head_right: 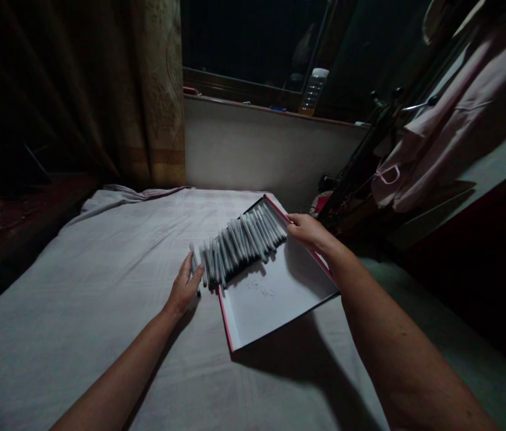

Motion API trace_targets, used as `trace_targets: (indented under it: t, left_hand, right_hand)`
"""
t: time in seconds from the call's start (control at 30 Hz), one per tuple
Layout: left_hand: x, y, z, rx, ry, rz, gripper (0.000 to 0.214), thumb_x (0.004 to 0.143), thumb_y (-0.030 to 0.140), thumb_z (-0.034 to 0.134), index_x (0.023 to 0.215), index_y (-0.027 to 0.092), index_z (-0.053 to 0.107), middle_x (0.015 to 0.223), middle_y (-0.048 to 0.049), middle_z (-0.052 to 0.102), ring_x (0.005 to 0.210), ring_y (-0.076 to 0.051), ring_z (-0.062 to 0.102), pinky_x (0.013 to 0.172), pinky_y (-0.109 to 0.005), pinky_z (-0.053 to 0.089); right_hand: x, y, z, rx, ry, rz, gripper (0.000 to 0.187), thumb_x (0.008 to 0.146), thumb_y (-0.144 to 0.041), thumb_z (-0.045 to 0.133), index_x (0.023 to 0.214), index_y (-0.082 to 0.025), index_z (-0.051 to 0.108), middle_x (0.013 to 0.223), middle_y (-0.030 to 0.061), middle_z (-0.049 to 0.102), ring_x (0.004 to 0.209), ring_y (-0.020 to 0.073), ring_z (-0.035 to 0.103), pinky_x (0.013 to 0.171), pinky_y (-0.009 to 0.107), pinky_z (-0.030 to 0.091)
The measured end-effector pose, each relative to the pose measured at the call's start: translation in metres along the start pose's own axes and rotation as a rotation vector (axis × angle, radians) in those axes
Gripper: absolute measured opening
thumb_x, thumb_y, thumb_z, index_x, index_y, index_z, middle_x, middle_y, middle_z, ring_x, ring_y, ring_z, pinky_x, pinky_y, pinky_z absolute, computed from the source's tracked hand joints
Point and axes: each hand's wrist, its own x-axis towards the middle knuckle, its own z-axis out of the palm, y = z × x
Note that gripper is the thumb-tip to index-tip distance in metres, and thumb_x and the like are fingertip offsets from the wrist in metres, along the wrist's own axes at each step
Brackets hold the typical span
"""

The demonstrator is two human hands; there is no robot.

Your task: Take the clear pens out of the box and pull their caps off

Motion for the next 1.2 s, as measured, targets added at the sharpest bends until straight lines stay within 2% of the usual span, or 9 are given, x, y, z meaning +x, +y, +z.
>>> trace_targets:
  t: [0.1, 0.3, 0.47, 0.6, 0.67, 0.8, 0.97, 1.2]
  left_hand:
    - [0.006, -0.01, -0.004, 0.071, 0.016, 0.043, 0.071, 0.088, 0.05, 0.065, 0.147, 0.016, 0.047, 0.158, -0.0167, 0.045, 0.15, -0.028, 0.037, 0.126, -0.045, 0.024]
    - [0.014, -0.024, -0.004, 0.197, 0.061, 0.14, 0.072, 0.089, 0.054, 0.061, 0.147, 0.015, 0.047, 0.156, -0.0177, 0.047, 0.149, -0.029, 0.039, 0.125, -0.046, 0.028]
    - [0.013, -0.031, -0.001, 0.283, 0.1, 0.216, 0.07, 0.091, 0.055, 0.058, 0.148, 0.017, 0.046, 0.156, -0.0161, 0.047, 0.148, -0.028, 0.04, 0.124, -0.046, 0.031]
    - [0.007, -0.034, 0.0, 0.34, 0.119, 0.262, 0.073, 0.089, 0.054, 0.061, 0.151, 0.018, 0.043, 0.158, -0.0165, 0.043, 0.149, -0.029, 0.038, 0.124, -0.047, 0.031]
    - [0.003, -0.034, 0.001, 0.367, 0.118, 0.279, 0.075, 0.088, 0.052, 0.064, 0.151, 0.018, 0.043, 0.16, -0.0166, 0.04, 0.15, -0.03, 0.036, 0.124, -0.049, 0.031]
    - [-0.005, -0.034, 0.0, 0.414, 0.112, 0.303, 0.073, 0.087, 0.047, 0.065, 0.151, 0.02, 0.043, 0.161, -0.0155, 0.04, 0.151, -0.031, 0.034, 0.124, -0.051, 0.03]
    - [-0.009, -0.032, -0.001, 0.448, 0.114, 0.319, 0.071, 0.088, 0.044, 0.064, 0.151, 0.02, 0.043, 0.16, -0.0151, 0.042, 0.15, -0.031, 0.037, 0.124, -0.051, 0.031]
    - [-0.007, -0.034, -0.002, 0.465, 0.102, 0.337, 0.068, 0.089, 0.046, 0.062, 0.15, 0.021, 0.045, 0.159, -0.0149, 0.042, 0.148, -0.031, 0.039, 0.122, -0.052, 0.033]
  right_hand:
    - [-0.001, -0.015, -0.006, -0.16, -0.009, -0.043, 0.049, 0.08, -0.011, 0.049, 0.122, -0.015, 0.074, 0.107, 0.0067, 0.079, 0.101, 0.0248, 0.071, 0.079, 0.022, 0.051]
    - [-0.003, -0.054, -0.02, -0.48, -0.046, -0.016, 0.047, 0.087, -0.017, 0.05, 0.129, -0.022, 0.07, 0.123, 0.0083, 0.076, 0.112, 0.025, 0.07, 0.082, 0.024, 0.049]
    - [-0.011, -0.088, -0.022, -0.601, -0.022, -0.039, 0.051, 0.087, -0.017, 0.054, 0.136, -0.027, 0.065, 0.127, 0.0089, 0.074, 0.117, 0.027, 0.068, 0.086, 0.029, 0.05]
    - [-0.035, -0.126, -0.02, -0.712, 0.005, -0.079, 0.048, 0.091, -0.016, 0.053, 0.137, -0.02, 0.063, 0.124, 0.0188, 0.073, 0.114, 0.0333, 0.07, 0.085, 0.036, 0.054]
    - [-0.048, -0.148, -0.018, -0.747, 0.017, -0.105, 0.045, 0.094, -0.014, 0.05, 0.138, -0.015, 0.061, 0.118, 0.0228, 0.074, 0.11, 0.0326, 0.072, 0.086, 0.036, 0.055]
    - [-0.062, -0.18, -0.016, -0.773, 0.01, -0.181, 0.04, 0.098, -0.011, 0.043, 0.132, -0.012, 0.064, 0.116, 0.024, 0.074, 0.108, 0.0307, 0.073, 0.086, 0.034, 0.056]
    - [-0.059, -0.19, -0.009, -0.763, 0.052, -0.202, 0.04, 0.1, -0.008, 0.037, 0.13, -0.008, 0.063, 0.119, 0.0257, 0.073, 0.108, 0.0308, 0.073, 0.083, 0.034, 0.057]
    - [-0.04, -0.176, -0.016, -0.815, 0.077, -0.137, 0.042, 0.1, -0.009, 0.036, 0.135, -0.008, 0.06, 0.12, 0.0255, 0.072, 0.11, 0.0312, 0.072, 0.083, 0.035, 0.056]
